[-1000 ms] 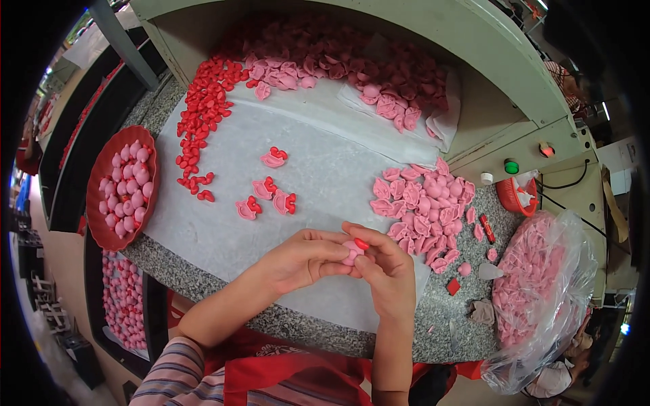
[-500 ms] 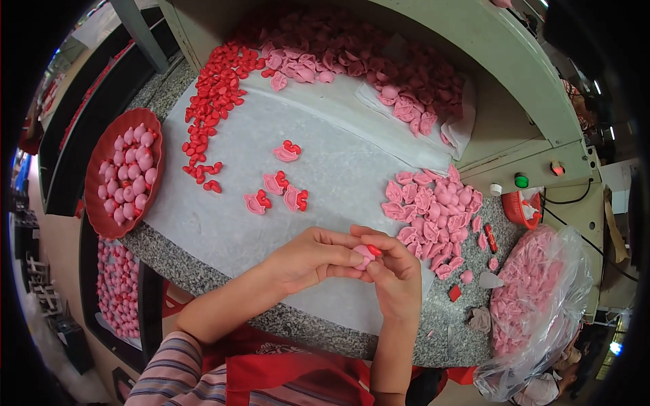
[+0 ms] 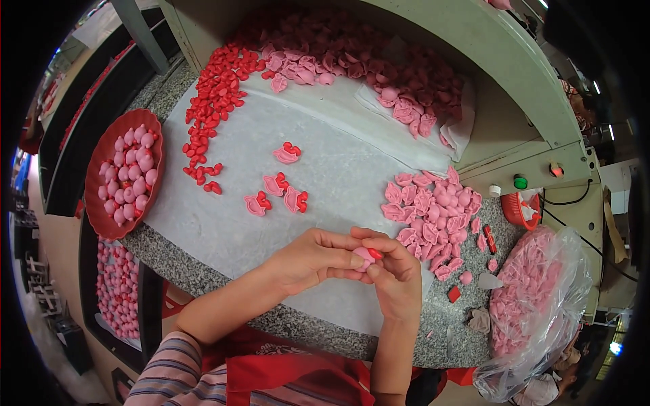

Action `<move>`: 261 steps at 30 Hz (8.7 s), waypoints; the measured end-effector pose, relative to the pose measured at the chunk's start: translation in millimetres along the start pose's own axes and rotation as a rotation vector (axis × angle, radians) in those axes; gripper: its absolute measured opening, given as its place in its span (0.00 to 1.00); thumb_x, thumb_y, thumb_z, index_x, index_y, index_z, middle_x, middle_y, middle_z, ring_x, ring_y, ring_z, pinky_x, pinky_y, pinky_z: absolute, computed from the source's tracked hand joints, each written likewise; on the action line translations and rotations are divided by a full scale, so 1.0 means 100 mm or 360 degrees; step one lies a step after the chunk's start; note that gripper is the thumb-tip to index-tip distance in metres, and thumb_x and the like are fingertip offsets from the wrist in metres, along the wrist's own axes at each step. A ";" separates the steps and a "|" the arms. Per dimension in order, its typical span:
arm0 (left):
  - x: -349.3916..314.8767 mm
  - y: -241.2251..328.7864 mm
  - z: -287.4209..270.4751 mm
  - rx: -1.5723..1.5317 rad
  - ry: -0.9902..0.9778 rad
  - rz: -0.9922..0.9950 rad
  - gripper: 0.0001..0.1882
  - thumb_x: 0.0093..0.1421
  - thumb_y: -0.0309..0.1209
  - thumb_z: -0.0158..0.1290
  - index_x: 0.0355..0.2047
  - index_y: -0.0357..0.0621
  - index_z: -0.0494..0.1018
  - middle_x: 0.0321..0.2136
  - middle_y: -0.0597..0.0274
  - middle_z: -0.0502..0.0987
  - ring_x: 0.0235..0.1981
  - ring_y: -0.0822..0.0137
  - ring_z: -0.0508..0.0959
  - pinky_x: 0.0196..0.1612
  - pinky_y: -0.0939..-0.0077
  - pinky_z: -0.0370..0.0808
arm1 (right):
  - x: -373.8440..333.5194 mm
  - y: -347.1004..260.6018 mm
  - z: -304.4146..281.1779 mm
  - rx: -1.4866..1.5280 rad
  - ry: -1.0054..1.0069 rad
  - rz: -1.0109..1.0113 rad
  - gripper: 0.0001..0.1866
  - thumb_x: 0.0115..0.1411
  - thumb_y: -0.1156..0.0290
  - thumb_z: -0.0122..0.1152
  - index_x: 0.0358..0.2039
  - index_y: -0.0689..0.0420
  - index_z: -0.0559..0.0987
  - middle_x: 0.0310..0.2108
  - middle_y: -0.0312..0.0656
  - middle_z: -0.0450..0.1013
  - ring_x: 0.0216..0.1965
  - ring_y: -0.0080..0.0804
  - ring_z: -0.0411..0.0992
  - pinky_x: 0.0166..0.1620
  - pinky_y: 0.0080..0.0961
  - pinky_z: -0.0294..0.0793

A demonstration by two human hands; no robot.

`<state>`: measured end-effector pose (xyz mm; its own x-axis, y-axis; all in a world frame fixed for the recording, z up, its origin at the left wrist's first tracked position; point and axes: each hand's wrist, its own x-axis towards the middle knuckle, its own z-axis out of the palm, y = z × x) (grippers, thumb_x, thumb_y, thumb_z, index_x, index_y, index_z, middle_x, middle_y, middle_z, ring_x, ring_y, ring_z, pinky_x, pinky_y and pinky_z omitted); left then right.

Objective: Manually assembling small pink plastic parts and applying glue from a squeeze bottle on a production line.

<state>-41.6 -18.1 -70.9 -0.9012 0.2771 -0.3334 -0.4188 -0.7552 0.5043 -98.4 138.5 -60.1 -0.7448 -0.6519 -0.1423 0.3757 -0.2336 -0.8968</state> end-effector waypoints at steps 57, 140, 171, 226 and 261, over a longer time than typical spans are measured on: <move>-0.06 -0.05 0.21 0.1868 0.0504 0.1468 0.37 0.41 0.15 0.56 0.54 0.40 0.58 0.35 0.56 0.73 0.36 0.63 0.74 0.39 0.73 0.72 | 0.03 0.00 0.13 -0.0466 -0.0075 -0.0543 0.19 0.45 0.90 0.56 0.40 0.64 0.74 0.51 0.51 0.61 0.54 0.40 0.60 0.52 0.33 0.66; -0.17 0.06 0.09 -0.0415 -0.0106 0.0185 0.23 0.60 0.33 0.45 0.53 0.34 0.58 0.41 0.55 0.72 0.47 0.61 0.71 0.48 0.71 0.69 | -0.51 -0.24 0.38 -0.1806 0.0365 -0.1305 0.15 0.43 0.75 0.54 0.33 0.65 0.67 0.19 0.44 0.66 0.15 0.28 0.63 0.20 0.20 0.64; -0.15 -0.02 0.08 -0.0320 -0.0113 0.0122 0.25 0.57 0.37 0.49 0.52 0.37 0.61 0.44 0.56 0.71 0.46 0.63 0.71 0.51 0.70 0.65 | -0.47 -0.17 0.35 -0.1748 0.0465 -0.1413 0.16 0.37 0.79 0.60 0.32 0.62 0.72 0.17 0.37 0.68 0.11 0.26 0.58 0.15 0.18 0.55; -0.13 -0.05 0.04 -0.0375 -0.0148 0.0159 0.23 0.56 0.33 0.50 0.51 0.39 0.63 0.49 0.51 0.66 0.50 0.58 0.68 0.54 0.64 0.63 | -0.46 -0.23 0.27 -0.1764 0.0550 -0.1442 0.15 0.39 0.79 0.59 0.31 0.63 0.71 0.20 0.39 0.70 0.12 0.27 0.59 0.15 0.19 0.57; -0.12 -0.03 0.02 -0.0450 -0.0116 0.0223 0.27 0.56 0.34 0.50 0.53 0.36 0.58 0.50 0.50 0.65 0.50 0.59 0.67 0.54 0.66 0.64 | -0.46 -0.27 0.23 -0.1779 0.0625 -0.1500 0.14 0.39 0.79 0.59 0.31 0.64 0.72 0.21 0.40 0.72 0.11 0.26 0.59 0.15 0.18 0.58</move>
<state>-30.2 -18.0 -66.6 -0.9577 0.1927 -0.2136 -0.2515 -0.9213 0.2965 -61.3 158.1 -19.9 -0.6303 -0.3108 0.7115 -0.7738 0.3261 -0.5430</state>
